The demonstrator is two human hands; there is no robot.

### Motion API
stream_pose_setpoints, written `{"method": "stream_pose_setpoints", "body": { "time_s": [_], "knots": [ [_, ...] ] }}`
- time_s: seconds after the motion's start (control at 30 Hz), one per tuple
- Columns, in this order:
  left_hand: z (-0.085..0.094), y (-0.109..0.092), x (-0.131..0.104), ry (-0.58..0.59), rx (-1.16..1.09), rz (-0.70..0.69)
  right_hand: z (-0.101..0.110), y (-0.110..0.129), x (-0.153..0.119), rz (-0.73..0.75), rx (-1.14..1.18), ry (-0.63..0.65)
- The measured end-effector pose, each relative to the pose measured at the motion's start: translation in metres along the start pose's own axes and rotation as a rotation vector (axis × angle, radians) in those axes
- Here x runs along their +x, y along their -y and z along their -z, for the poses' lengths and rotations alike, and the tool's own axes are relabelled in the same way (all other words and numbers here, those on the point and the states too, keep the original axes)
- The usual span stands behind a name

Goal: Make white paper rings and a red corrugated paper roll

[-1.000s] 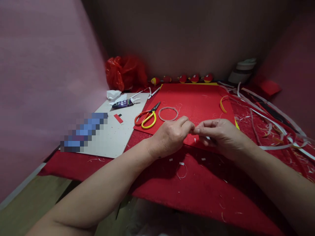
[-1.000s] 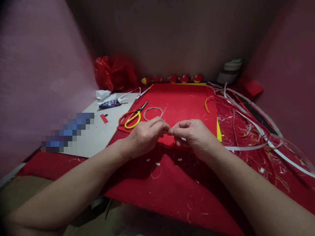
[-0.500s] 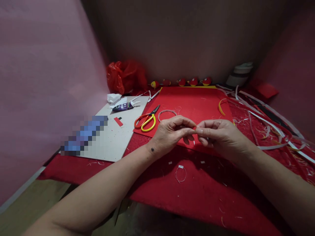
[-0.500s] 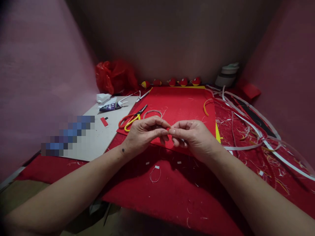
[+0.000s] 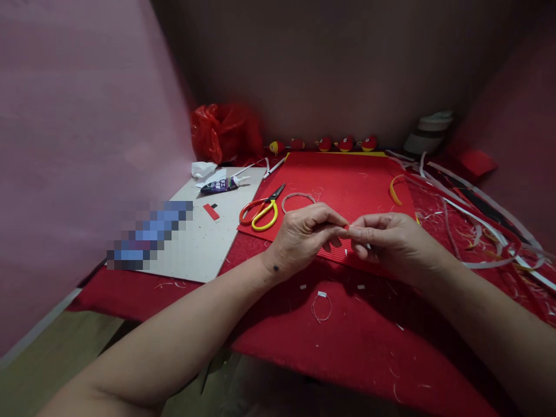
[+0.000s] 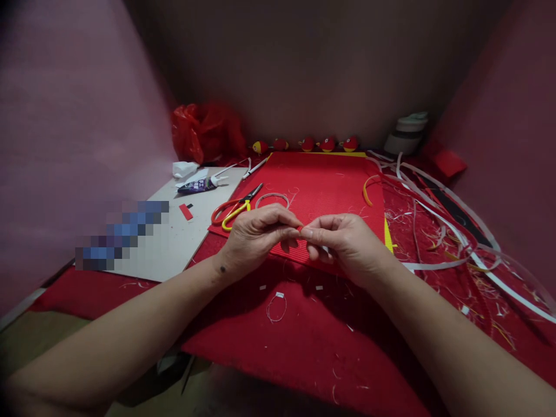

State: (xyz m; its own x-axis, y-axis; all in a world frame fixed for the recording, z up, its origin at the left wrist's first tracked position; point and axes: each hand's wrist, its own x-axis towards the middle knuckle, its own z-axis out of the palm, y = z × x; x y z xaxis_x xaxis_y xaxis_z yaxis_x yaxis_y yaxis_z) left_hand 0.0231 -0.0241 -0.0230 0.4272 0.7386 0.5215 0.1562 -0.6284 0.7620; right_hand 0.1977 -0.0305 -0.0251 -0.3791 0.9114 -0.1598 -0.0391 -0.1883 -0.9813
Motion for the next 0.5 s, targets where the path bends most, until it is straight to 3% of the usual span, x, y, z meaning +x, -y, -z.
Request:
{"method": "stream_pose_setpoints", "body": {
  "time_s": [0.2,0.5],
  "knots": [
    [0.006,0.001,0.002,0.081,0.407,-0.212,-0.004,0.004,-0.002,-0.053,-0.068,-0.092],
    [0.006,0.003,0.000,0.138,0.689,-0.343,-0.010,0.006,-0.006,0.003,-0.062,-0.103]
  ]
}}
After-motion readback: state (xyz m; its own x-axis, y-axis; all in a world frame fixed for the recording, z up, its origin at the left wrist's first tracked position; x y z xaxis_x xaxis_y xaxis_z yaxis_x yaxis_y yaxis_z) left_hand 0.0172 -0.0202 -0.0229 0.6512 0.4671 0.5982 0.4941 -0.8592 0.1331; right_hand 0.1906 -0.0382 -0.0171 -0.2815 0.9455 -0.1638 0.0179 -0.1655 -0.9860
